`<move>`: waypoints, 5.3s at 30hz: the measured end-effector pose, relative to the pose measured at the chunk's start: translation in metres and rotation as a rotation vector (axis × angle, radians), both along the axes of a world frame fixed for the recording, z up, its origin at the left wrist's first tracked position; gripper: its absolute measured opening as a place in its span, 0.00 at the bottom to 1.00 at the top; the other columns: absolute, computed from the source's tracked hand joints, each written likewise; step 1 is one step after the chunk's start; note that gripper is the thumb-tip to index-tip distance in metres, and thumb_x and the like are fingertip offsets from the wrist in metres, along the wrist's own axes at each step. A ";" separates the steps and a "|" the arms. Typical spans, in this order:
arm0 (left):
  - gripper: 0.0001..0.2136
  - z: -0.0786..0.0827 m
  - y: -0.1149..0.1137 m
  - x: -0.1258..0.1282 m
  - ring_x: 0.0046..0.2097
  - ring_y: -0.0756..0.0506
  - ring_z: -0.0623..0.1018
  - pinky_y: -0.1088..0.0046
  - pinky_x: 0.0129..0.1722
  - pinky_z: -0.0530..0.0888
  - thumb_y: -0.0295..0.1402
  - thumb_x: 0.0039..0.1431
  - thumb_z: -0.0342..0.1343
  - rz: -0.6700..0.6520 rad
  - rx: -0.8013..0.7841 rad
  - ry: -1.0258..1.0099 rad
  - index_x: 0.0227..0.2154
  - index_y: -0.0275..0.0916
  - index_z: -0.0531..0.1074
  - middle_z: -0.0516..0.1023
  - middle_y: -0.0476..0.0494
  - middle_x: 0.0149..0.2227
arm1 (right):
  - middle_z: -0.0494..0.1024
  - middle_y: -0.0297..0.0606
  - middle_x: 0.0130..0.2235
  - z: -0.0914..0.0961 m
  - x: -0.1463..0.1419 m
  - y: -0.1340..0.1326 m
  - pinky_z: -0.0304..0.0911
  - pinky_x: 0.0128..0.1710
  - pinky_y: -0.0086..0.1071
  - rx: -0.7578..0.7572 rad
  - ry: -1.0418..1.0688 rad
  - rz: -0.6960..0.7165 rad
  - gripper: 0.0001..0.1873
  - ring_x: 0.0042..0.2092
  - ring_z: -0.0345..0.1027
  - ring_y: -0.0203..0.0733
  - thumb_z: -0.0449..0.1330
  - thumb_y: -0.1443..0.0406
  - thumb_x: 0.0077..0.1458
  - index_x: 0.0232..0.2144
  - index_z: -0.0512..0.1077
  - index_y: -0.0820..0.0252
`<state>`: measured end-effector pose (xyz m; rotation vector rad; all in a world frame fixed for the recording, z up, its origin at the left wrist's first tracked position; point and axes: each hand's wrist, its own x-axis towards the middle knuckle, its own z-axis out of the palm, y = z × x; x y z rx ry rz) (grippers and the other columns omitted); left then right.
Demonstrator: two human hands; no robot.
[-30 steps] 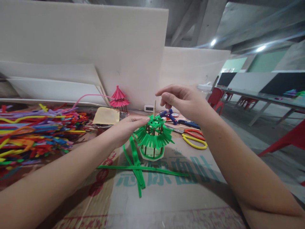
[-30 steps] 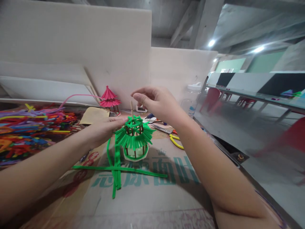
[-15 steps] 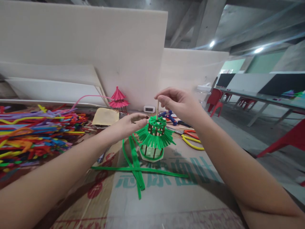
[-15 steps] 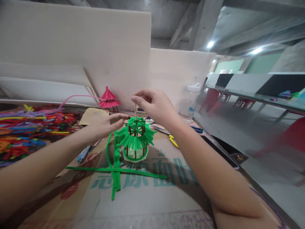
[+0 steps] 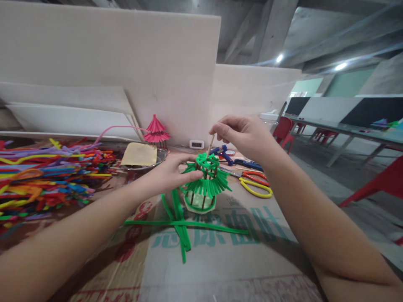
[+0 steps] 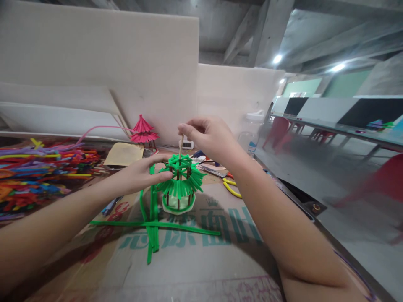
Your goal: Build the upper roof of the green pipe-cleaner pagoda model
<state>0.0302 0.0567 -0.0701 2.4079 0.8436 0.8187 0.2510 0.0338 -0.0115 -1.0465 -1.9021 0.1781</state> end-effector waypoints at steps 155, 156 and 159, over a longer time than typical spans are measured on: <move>0.17 0.025 -0.015 0.028 0.60 0.35 0.70 0.52 0.63 0.63 0.36 0.60 0.62 -0.040 0.439 0.167 0.51 0.39 0.68 0.74 0.35 0.54 | 0.82 0.38 0.33 0.016 0.059 -0.032 0.66 0.32 0.34 -0.097 0.071 -0.022 0.14 0.33 0.74 0.41 0.62 0.54 0.62 0.41 0.81 0.57; 0.17 0.026 -0.015 0.028 0.59 0.34 0.71 0.52 0.62 0.63 0.37 0.60 0.62 -0.026 0.443 0.165 0.50 0.40 0.69 0.75 0.35 0.54 | 0.82 0.38 0.33 0.015 0.057 -0.034 0.67 0.32 0.34 -0.094 0.072 -0.016 0.14 0.33 0.74 0.41 0.62 0.54 0.62 0.40 0.81 0.56; 0.21 0.027 -0.016 0.028 0.59 0.33 0.71 0.51 0.60 0.65 0.40 0.58 0.64 0.004 0.384 0.185 0.52 0.41 0.68 0.74 0.35 0.55 | 0.82 0.38 0.33 0.014 0.049 -0.040 0.67 0.32 0.34 -0.087 0.073 0.004 0.14 0.33 0.74 0.41 0.62 0.54 0.63 0.40 0.82 0.56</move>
